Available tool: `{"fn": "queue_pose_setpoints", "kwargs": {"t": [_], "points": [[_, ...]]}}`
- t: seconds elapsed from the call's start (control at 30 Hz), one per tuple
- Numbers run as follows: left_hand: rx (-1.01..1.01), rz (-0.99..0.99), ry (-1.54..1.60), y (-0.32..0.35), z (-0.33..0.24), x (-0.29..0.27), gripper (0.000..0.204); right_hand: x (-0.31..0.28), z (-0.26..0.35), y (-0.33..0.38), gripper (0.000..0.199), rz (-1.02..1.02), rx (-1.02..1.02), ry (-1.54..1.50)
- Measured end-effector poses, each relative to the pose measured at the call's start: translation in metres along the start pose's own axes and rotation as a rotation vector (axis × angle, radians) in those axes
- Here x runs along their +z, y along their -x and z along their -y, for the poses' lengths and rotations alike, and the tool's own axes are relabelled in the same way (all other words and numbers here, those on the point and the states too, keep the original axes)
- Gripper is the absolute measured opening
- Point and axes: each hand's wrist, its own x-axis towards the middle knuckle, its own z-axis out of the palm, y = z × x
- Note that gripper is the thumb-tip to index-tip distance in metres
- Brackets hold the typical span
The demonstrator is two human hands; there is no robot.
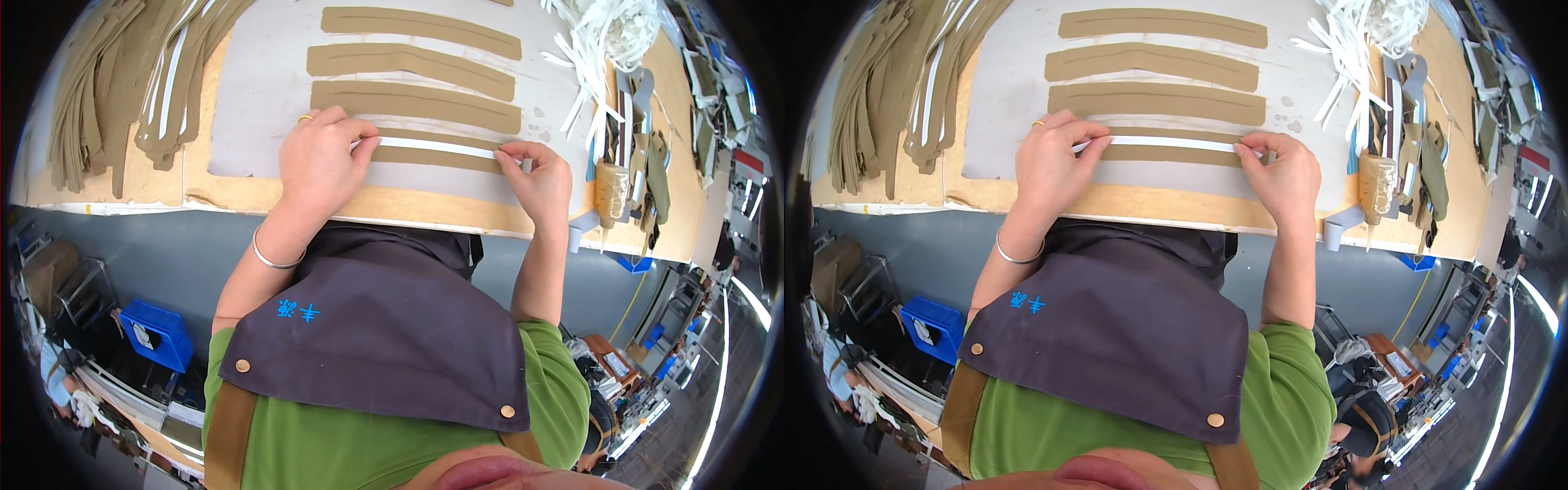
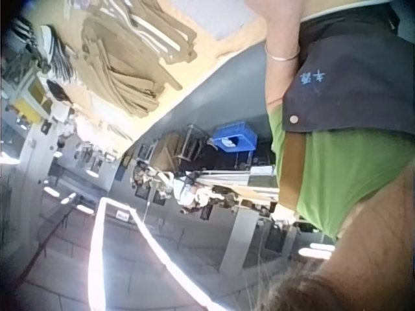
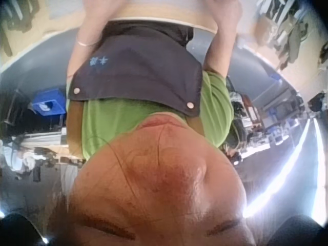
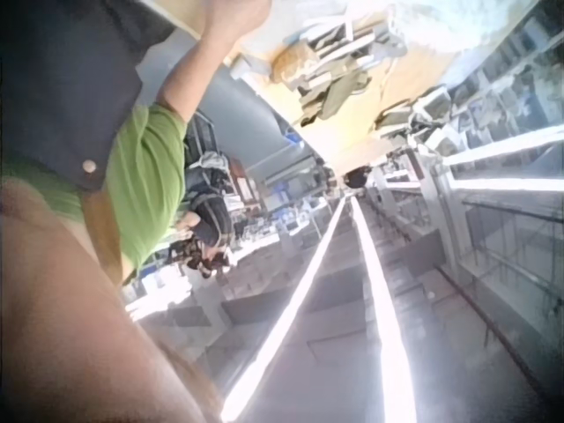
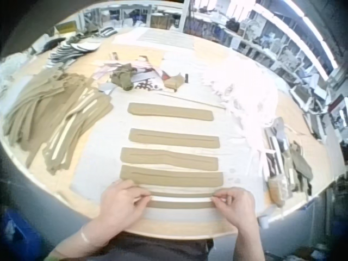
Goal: Applying adhesive and lining to pre-cut leather strap components.
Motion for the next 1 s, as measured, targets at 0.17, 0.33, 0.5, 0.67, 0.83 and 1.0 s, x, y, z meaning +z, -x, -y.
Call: {"fn": "queue_pose_setpoints", "kwargs": {"t": [0.17, 0.33, 0.5, 0.67, 0.83, 1.0], "points": [[-0.005, -0.003, 0.015, 0.0, 0.001, 0.001, 0.004, -0.004, -0.011, 0.001, 0.012, -0.028, -0.01, 0.004], [-0.005, 0.004, 0.007, -0.001, 0.0, 0.0, 0.005, -0.005, -0.007, 0.0, 0.014, -0.007, 0.042, 0.029], [0.003, -0.003, -0.002, -0.001, 0.0, 0.0, 0.005, -0.007, -0.005, 0.0, 0.013, 0.003, 0.071, 0.054], [0.032, -0.018, 0.011, -0.001, 0.002, 0.0, 0.005, -0.006, -0.005, -0.001, 0.013, -0.008, 0.044, 0.066], [0.012, 0.009, -0.002, 0.0, 0.003, 0.0, 0.005, 0.012, 0.014, -0.001, 0.013, -0.192, -0.39, 0.016], [-0.017, 0.043, 0.008, -0.002, 0.001, -0.002, 0.006, 0.045, 0.045, 0.005, 0.012, -0.083, -0.624, -0.082]]}}
